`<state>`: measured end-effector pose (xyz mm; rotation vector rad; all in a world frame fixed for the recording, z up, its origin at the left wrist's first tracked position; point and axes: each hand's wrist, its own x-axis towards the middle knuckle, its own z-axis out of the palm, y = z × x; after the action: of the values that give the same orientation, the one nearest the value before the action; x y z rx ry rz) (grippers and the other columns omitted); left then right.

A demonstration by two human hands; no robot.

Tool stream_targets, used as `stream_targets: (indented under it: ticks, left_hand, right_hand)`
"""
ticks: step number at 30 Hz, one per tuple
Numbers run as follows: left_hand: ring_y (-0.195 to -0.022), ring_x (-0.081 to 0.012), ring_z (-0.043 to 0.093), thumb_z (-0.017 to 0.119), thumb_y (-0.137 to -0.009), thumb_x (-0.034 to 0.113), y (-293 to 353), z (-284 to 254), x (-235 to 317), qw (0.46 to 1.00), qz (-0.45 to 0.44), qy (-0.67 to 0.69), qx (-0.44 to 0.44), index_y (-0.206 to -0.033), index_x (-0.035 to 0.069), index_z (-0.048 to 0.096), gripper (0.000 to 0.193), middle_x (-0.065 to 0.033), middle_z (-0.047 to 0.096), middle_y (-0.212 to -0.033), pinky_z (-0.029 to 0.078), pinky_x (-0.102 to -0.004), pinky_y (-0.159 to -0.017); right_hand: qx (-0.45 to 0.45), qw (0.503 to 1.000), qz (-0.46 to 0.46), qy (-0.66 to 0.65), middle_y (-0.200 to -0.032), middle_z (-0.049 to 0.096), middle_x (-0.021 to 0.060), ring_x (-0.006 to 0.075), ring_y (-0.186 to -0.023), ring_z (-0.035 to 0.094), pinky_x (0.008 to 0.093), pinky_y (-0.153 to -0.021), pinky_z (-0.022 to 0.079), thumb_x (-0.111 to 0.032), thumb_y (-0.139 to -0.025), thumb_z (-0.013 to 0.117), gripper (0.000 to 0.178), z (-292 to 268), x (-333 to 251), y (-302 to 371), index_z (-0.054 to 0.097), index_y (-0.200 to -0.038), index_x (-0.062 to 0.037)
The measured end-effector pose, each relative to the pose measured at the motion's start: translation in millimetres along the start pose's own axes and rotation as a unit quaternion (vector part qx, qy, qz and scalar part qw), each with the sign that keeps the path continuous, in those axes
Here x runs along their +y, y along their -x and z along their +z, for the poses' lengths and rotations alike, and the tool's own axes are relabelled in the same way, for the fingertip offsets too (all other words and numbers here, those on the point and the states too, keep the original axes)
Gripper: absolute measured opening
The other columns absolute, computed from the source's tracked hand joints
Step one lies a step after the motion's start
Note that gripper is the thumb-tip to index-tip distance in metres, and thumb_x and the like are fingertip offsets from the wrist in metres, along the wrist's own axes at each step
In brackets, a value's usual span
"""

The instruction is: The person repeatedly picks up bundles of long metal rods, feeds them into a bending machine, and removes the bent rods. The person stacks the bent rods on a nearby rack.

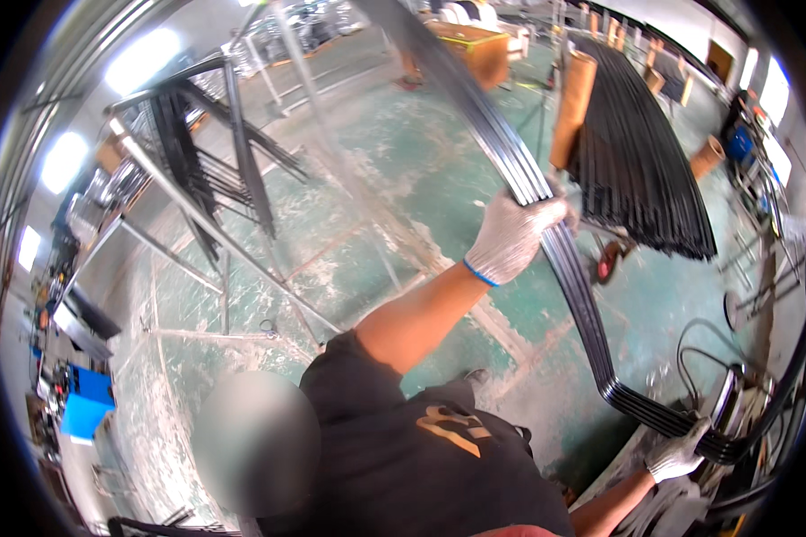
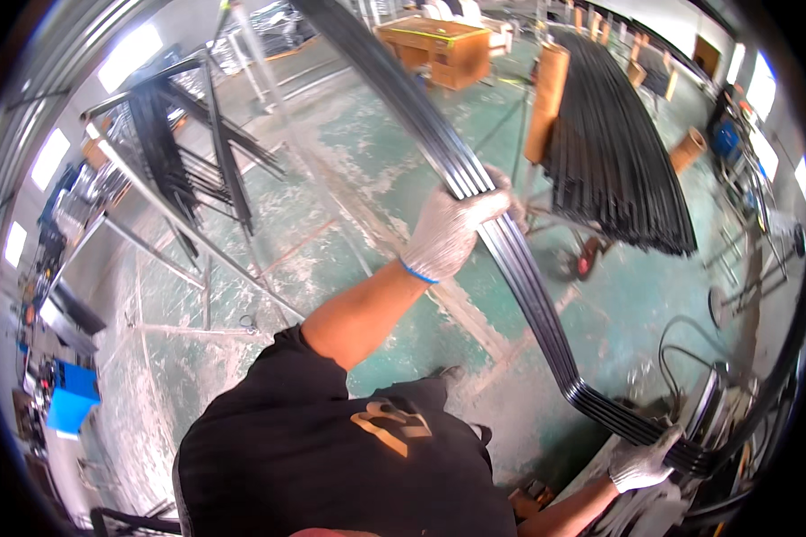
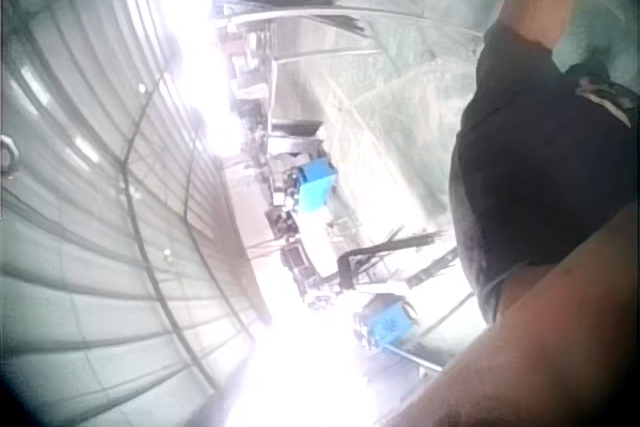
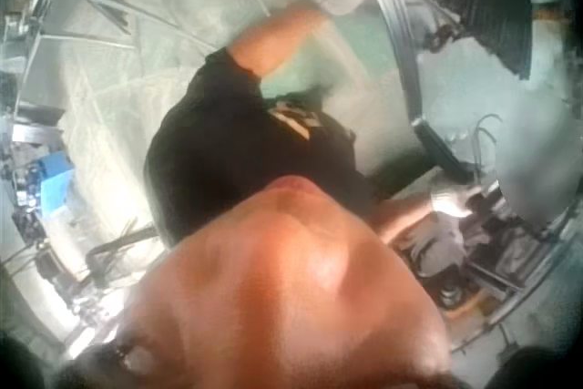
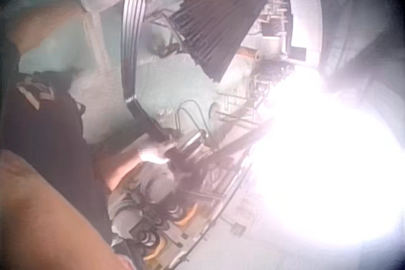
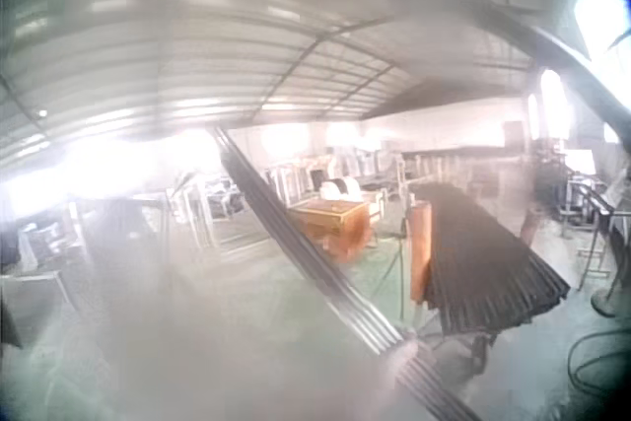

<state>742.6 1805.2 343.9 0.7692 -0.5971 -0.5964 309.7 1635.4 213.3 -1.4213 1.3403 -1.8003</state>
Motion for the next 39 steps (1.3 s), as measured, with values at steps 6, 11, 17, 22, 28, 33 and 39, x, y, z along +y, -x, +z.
stream_targets:
  ticks: [6,11,17,22,28,33,39]
  left_hand:
    - [-0.072,-0.029,0.072,0.061,-0.09,-0.002,-5,-139,103,0.984,0.102,-0.032,0.144,-0.105,0.0,0.059,0.015,-0.0162,0.069,-0.082,0.06,-0.0402,-0.067]
    - [-0.075,-0.0327,0.07,0.057,-0.091,-0.001,-44,-252,199,0.957,0.168,0.044,0.23,-0.099,-0.001,0.059,0.008,-0.0176,0.067,-0.082,0.06,-0.0451,-0.072]
    - [-0.103,-0.0283,0.066,0.047,-0.1,0.008,-83,-422,311,0.941,0.237,0.06,0.235,-0.107,-0.009,0.067,0.027,-0.0206,0.071,-0.104,0.049,-0.0387,-0.102]
    - [-0.134,-0.0325,0.053,0.057,-0.103,0.026,-8,-565,370,0.954,0.245,0.162,0.049,-0.139,-0.01,0.052,0.05,-0.0213,0.056,-0.145,0.044,-0.0454,-0.114]
    - [-0.109,-0.0229,0.062,0.065,-0.099,0.049,-8,-498,210,0.979,0.12,-0.052,0.157,-0.118,-0.002,0.065,0.054,-0.012,0.068,-0.116,0.048,-0.037,-0.099]
    - [-0.092,-0.0221,0.059,0.064,-0.101,0.042,-49,-410,49,0.953,-0.116,0.045,0.275,-0.11,0.004,0.065,0.039,-0.0087,0.065,-0.103,0.048,-0.0351,-0.083]
    - [-0.093,-0.0237,0.062,0.061,-0.104,0.035,-151,-299,-45,0.96,-0.176,0.043,0.214,-0.11,0.006,0.065,0.029,-0.0093,0.068,-0.102,0.048,-0.0364,-0.079]
  right_hand:
    - [-0.118,0.989,-0.065,0.063,-0.115,0.074,0.0188,0.022,-0.091,0.07,0.0359,-0.086,0.056,-0.024,-0.103,0.067,0.04,183,-127,30,0.066,-0.123,0.01]
    - [-0.155,0.803,-0.534,0.216,-0.129,0.066,0.0209,0.0339,-0.114,0.067,0.0409,-0.099,0.049,-0.018,-0.106,0.055,0.037,368,-239,-6,0.062,-0.14,-0.0061]
    - [-0.408,0.835,-0.364,-0.063,-0.1,0.07,0.0132,0.0226,-0.091,0.069,0.0383,-0.091,0.056,-0.039,-0.102,0.061,0.043,495,-577,176,0.061,-0.12,-0.0002]
    - [-0.506,0.67,-0.532,-0.112,-0.082,0.072,0.0145,0.0352,-0.082,0.074,0.0466,-0.074,0.06,-0.029,-0.085,0.075,0.028,533,-517,267,0.072,-0.103,-0.0068]
    - [-0.374,0.829,-0.378,0.172,-0.094,0.075,0.0156,0.0334,-0.089,0.074,0.0432,-0.079,0.06,-0.023,-0.085,0.075,0.038,582,-231,158,0.07,-0.119,-0.0097]
    - [-0.289,0.783,-0.131,0.535,-0.12,0.072,0.0204,0.0363,-0.114,0.07,0.0437,-0.096,0.056,-0.053,-0.082,0.078,0.06,566,-43,-42,0.072,-0.119,-0.0059]
    - [-0.28,0.763,-0.035,0.582,-0.123,0.072,0.0159,0.0321,-0.119,0.067,0.0413,-0.1,0.052,-0.071,-0.08,0.073,0.077,588,7,-124,0.075,-0.116,-0.0034]
